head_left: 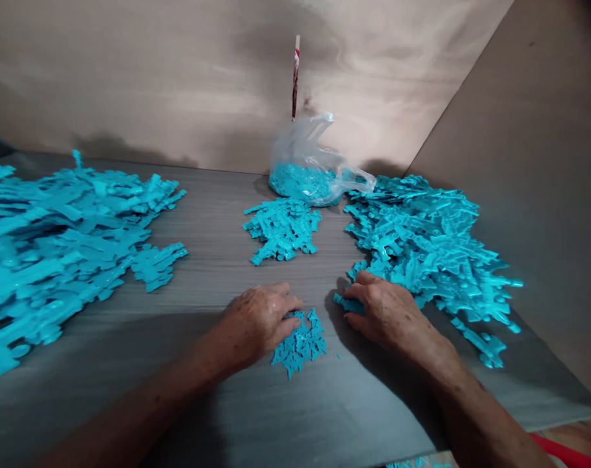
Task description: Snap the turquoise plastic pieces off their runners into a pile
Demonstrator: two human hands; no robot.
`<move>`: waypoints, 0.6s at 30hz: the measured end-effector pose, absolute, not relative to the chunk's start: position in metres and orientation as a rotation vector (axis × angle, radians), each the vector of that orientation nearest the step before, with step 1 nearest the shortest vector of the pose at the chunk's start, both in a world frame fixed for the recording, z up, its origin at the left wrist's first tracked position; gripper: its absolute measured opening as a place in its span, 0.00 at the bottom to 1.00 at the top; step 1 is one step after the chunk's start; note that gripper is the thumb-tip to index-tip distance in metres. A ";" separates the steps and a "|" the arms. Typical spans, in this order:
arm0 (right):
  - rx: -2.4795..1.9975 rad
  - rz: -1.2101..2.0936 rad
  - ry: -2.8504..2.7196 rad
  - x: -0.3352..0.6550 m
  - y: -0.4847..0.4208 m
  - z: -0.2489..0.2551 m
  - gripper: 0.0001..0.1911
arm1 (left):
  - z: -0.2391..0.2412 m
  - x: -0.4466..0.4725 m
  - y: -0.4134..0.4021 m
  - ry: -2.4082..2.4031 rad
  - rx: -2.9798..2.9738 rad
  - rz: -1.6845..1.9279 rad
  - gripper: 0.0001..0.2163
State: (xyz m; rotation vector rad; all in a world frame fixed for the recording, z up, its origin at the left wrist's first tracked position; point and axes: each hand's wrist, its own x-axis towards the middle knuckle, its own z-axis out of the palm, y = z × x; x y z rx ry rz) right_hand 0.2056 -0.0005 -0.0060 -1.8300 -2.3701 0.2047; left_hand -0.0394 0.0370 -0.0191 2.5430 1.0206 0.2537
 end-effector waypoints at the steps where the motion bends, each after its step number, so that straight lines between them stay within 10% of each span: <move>1: -1.812 0.210 -2.369 0.206 -0.001 -0.007 0.08 | -0.021 -0.036 0.035 1.030 2.561 0.258 0.13; 18: -1.498 1.030 -1.785 0.226 0.003 0.002 0.14 | -0.021 0.000 0.026 1.232 2.623 0.168 0.04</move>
